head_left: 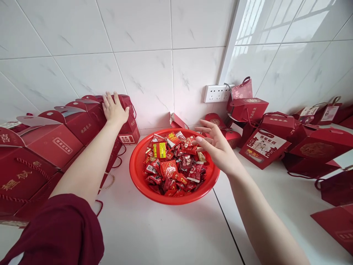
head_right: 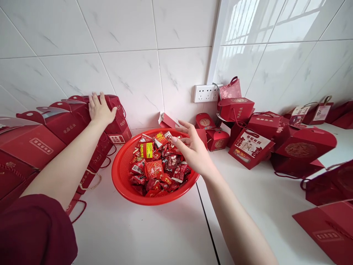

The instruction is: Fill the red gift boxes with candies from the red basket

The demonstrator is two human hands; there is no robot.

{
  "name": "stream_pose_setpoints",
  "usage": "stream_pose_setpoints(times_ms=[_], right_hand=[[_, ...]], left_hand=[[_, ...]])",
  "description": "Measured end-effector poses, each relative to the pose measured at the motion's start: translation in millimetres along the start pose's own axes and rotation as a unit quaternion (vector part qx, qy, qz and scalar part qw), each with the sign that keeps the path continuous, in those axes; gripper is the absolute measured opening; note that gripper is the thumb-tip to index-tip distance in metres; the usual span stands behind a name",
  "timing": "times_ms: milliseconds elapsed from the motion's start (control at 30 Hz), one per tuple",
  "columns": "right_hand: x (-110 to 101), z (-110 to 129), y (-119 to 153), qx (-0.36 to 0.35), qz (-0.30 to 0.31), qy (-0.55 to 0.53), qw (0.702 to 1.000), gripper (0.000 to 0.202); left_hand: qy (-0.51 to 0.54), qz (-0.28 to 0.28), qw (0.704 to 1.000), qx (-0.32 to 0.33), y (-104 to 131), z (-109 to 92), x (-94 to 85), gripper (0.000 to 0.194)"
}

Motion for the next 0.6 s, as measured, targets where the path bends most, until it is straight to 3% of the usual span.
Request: stream_pose_setpoints(times_ms=[167, 233, 400, 600], right_hand=[[3, 0, 0, 0.005, 0.009, -0.004, 1.0, 0.058], [4, -1, 0, 0.007, 0.014, -0.002, 1.0, 0.059], [6, -3, -1, 0.005, 0.026, 0.009, 1.0, 0.06], [7, -4, -1, 0.012, 0.027, 0.014, 0.999, 0.062]], left_hand=[[-0.034, 0.001, 0.998, 0.061, 34, -13, 24.4, 0.082], [-0.026, 0.019, 0.999, 0.04, 41, -11, 39.3, 0.085], [-0.022, 0.078, 0.997, -0.018, 42, 0, 63.7, 0.103], [-0.032, 0.103, 0.994, -0.004, 41, 2, 69.7, 0.097]])
Point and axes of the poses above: each hand's wrist, its own y-axis away from the middle knuckle, its own x-axis out of the palm, z = x × y, the point moved 2 cm from there along -y, towards the middle knuckle, and after that the axes turned 12 degrees about z, right-handed, at the moved point
